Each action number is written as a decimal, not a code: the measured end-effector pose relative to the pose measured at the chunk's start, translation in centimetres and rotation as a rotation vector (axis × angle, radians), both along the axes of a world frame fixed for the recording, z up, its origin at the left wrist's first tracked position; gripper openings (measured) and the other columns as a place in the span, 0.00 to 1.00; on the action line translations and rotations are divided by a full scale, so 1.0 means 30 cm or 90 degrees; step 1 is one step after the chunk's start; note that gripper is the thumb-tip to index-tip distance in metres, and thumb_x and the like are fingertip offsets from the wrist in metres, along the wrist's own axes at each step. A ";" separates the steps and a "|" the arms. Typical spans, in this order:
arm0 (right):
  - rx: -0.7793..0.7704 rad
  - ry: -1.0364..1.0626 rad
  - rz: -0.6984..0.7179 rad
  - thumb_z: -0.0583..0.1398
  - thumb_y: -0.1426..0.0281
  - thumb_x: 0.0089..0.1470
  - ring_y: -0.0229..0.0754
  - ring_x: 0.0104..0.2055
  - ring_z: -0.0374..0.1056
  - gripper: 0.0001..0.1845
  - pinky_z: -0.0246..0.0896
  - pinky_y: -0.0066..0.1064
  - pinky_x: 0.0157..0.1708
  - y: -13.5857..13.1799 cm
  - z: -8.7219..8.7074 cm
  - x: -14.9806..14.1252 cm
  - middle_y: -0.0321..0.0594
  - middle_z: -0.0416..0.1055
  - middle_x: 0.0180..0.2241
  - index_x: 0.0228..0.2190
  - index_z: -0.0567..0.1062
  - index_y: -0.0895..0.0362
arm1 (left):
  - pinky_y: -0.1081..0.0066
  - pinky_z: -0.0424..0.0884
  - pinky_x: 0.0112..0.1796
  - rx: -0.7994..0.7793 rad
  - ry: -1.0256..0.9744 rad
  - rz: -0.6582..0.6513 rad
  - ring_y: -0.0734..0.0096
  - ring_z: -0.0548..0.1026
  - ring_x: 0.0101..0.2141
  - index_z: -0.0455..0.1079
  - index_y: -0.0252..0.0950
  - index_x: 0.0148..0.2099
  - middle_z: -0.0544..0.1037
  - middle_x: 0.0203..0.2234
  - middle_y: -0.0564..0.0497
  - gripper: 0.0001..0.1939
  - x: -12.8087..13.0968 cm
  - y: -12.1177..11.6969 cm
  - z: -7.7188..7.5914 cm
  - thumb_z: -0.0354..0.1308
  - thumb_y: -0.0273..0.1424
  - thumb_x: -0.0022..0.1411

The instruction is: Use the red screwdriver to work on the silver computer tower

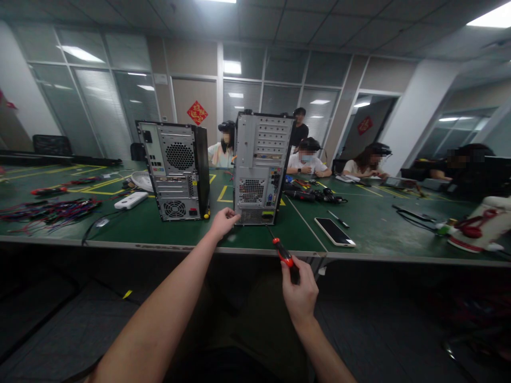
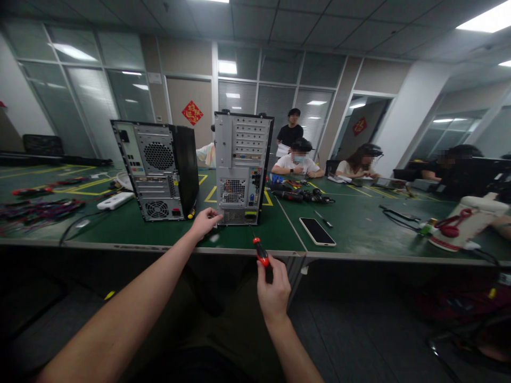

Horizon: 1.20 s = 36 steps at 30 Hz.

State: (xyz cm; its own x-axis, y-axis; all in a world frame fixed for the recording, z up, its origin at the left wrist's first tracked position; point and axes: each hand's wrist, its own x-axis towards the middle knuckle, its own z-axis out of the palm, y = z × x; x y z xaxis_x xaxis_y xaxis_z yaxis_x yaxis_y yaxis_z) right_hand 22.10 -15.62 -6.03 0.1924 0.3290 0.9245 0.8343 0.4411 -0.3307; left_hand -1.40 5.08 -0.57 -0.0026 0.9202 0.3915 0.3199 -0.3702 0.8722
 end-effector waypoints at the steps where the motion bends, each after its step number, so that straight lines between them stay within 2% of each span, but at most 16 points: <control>1: -0.005 0.009 0.000 0.64 0.67 0.66 0.45 0.40 0.78 0.12 0.77 0.36 0.44 -0.001 0.000 0.000 0.45 0.79 0.39 0.49 0.79 0.58 | 0.70 0.64 0.32 0.000 0.000 0.000 0.69 0.71 0.28 0.69 0.38 0.31 0.74 0.27 0.53 0.14 0.000 0.001 -0.001 0.66 0.42 0.56; 4: -0.008 0.027 -0.001 0.65 0.66 0.65 0.43 0.37 0.77 0.10 0.77 0.35 0.40 -0.002 -0.001 0.000 0.44 0.79 0.38 0.46 0.78 0.58 | 0.70 0.64 0.32 0.000 -0.002 -0.002 0.70 0.71 0.28 0.69 0.38 0.31 0.74 0.27 0.54 0.14 0.002 0.004 -0.003 0.66 0.42 0.56; 9: 0.023 -0.024 0.026 0.62 0.73 0.66 0.47 0.50 0.78 0.13 0.77 0.41 0.51 0.006 -0.009 0.001 0.48 0.79 0.48 0.50 0.80 0.54 | 0.70 0.63 0.31 0.010 0.003 0.008 0.70 0.70 0.28 0.69 0.38 0.31 0.73 0.25 0.54 0.13 0.006 0.001 0.001 0.65 0.42 0.56; 15: 0.038 -0.049 0.024 0.59 0.77 0.66 0.49 0.56 0.76 0.21 0.76 0.44 0.55 0.013 -0.024 0.001 0.48 0.77 0.54 0.57 0.78 0.51 | 0.71 0.63 0.30 0.005 -0.004 0.005 0.70 0.70 0.27 0.70 0.38 0.31 0.72 0.25 0.54 0.13 0.007 -0.001 0.003 0.66 0.42 0.55; 18: 0.029 -0.026 0.013 0.59 0.76 0.67 0.49 0.55 0.76 0.20 0.76 0.44 0.55 0.010 -0.020 0.001 0.50 0.77 0.54 0.57 0.77 0.53 | 0.71 0.63 0.30 0.002 -0.007 0.003 0.71 0.69 0.26 0.70 0.38 0.31 0.72 0.25 0.54 0.13 0.007 0.001 -0.001 0.66 0.41 0.56; 22: 0.036 -0.006 -0.003 0.62 0.75 0.65 0.49 0.51 0.77 0.15 0.77 0.42 0.50 0.008 -0.010 0.002 0.50 0.79 0.47 0.52 0.78 0.57 | 0.71 0.63 0.31 0.003 -0.002 0.002 0.71 0.69 0.27 0.70 0.38 0.31 0.73 0.25 0.55 0.13 0.005 0.006 -0.005 0.66 0.42 0.56; 26: 0.034 -0.004 -0.004 0.63 0.74 0.65 0.48 0.50 0.77 0.13 0.77 0.42 0.49 0.008 -0.008 0.003 0.49 0.79 0.46 0.51 0.79 0.56 | 0.71 0.63 0.31 0.002 0.003 0.004 0.71 0.70 0.27 0.70 0.38 0.32 0.73 0.26 0.54 0.14 0.002 0.010 -0.008 0.66 0.42 0.56; 33: 0.041 -0.046 0.023 0.58 0.80 0.66 0.47 0.55 0.76 0.22 0.74 0.42 0.55 0.012 -0.024 0.006 0.49 0.77 0.54 0.56 0.78 0.52 | 0.71 0.63 0.31 0.002 -0.003 -0.005 0.71 0.70 0.27 0.70 0.38 0.32 0.73 0.27 0.54 0.14 0.002 0.016 -0.014 0.66 0.42 0.56; 36: 0.043 -0.061 0.019 0.57 0.80 0.66 0.47 0.56 0.76 0.22 0.73 0.43 0.56 0.013 -0.023 0.008 0.49 0.77 0.55 0.56 0.78 0.52 | 0.71 0.63 0.32 0.001 -0.002 -0.003 0.71 0.70 0.27 0.70 0.38 0.32 0.73 0.26 0.54 0.14 0.004 0.013 -0.009 0.66 0.42 0.56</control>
